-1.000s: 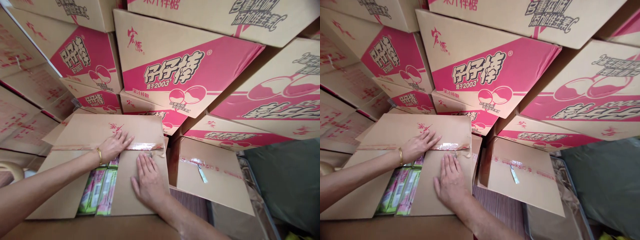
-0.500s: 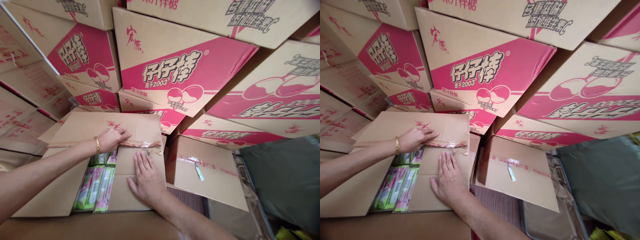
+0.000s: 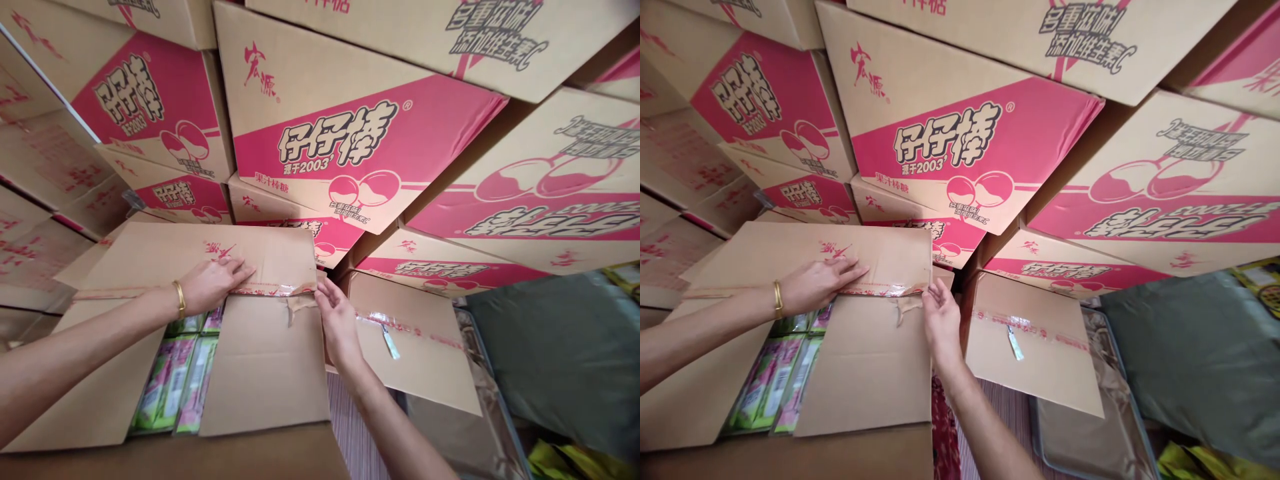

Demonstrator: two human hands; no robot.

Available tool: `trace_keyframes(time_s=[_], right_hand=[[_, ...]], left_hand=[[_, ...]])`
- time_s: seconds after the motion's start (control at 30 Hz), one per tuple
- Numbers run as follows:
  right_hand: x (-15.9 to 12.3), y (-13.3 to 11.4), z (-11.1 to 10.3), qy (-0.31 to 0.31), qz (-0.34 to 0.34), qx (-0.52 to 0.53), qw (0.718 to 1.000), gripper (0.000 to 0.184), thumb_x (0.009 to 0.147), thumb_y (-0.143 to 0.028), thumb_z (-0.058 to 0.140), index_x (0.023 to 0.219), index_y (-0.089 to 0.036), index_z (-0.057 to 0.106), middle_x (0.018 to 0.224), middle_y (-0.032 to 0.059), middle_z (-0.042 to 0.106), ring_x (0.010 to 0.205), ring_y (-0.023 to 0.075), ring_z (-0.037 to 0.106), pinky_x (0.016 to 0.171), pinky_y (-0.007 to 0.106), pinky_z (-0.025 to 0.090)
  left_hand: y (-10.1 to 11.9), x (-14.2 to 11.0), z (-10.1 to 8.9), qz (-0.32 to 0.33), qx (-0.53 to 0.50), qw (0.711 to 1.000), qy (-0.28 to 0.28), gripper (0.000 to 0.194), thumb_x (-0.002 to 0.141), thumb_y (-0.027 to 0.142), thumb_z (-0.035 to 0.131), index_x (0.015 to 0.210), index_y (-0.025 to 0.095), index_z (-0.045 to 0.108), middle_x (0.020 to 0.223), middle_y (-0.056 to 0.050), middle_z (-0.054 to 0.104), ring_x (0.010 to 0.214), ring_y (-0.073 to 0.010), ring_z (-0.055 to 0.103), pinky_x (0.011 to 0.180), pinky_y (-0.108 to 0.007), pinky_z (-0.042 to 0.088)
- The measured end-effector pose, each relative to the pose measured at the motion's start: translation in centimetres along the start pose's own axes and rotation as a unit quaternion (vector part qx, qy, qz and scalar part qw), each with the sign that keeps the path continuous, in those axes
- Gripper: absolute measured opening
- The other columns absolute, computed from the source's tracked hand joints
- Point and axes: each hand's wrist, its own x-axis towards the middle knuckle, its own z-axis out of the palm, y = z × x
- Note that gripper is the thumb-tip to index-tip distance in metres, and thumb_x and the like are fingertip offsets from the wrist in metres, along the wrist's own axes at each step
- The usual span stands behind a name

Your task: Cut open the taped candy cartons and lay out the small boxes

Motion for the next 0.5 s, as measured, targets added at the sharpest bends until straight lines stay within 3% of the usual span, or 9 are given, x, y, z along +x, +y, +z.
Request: trace_keyframes(time_s=[0.13, 0.23, 0.33, 0.43, 0.5], right_hand=[[0.6, -1.4, 0.8, 0.003, 0.059, 0.165, 0.984, 0.063, 0.062, -0.028, 0.077, 0.118, -0.016, 0.051, 0.127, 0.0095, 0.057, 0.117, 0.0189, 0.055, 0.107, 0.034, 0.04], [1.3, -1.6, 1.3, 0.016, 0.127, 0.257, 0.958, 0.042, 0.055, -0.022, 0.08, 0.089, -0.015, 0.057, 0.098, 0.0049, 0.066, 0.097, 0.0164, 0.063, 0.098, 0.03, 0.048], [2.2, -1.6, 2.0, 0.012, 0.136, 0.204, 0.97, 0.035, 0.058, -0.024, 0.078, 0.085, -0.014, 0.058, 0.082, 0.0016, 0.065, 0.08, 0.0127, 0.064, 0.086, 0.026, 0.052], [2.8, -1.8, 2.5, 0.016, 0.088, 0.09, 0.992, 0.046, 0.063, -0.03, 0.076, 0.102, -0.015, 0.057, 0.085, 0.0012, 0.068, 0.074, 0.0112, 0.062, 0.074, 0.024, 0.051], [3.3, -2.2, 2.4, -0.019, 0.079, 0.05, 0.995, 0.05, 0.062, -0.037, 0.076, 0.104, -0.015, 0.058, 0.086, 0.002, 0.069, 0.072, 0.0116, 0.062, 0.069, 0.023, 0.049]], left_hand=[[0.3, -0.1, -0.5, -0.008, -0.007, 1.0, -0.011, 0.058, 0.083, 0.005, 0.041, 0.139, 0.018, 0.043, 0.133, -0.016, 0.047, 0.117, -0.0279, 0.051, 0.092, -0.039, 0.048], [0.5, -0.2, -0.7, -0.019, -0.011, 1.0, -0.006, 0.058, 0.082, 0.005, 0.042, 0.139, 0.019, 0.044, 0.132, -0.015, 0.048, 0.118, -0.028, 0.05, 0.092, -0.039, 0.047], [0.7, -0.3, -0.6, -0.025, -0.01, 1.0, -0.007, 0.059, 0.081, 0.005, 0.043, 0.138, 0.019, 0.044, 0.133, -0.016, 0.047, 0.119, -0.0291, 0.05, 0.092, -0.039, 0.047], [0.8, -0.4, -0.5, -0.033, -0.01, 0.999, -0.008, 0.06, 0.08, 0.005, 0.044, 0.139, 0.019, 0.043, 0.134, -0.017, 0.045, 0.118, -0.0298, 0.05, 0.091, -0.04, 0.048], [0.8, -0.5, -0.4, -0.036, -0.012, 0.999, -0.004, 0.061, 0.08, 0.005, 0.045, 0.139, 0.02, 0.043, 0.134, -0.017, 0.046, 0.118, -0.0298, 0.051, 0.09, -0.04, 0.048]])
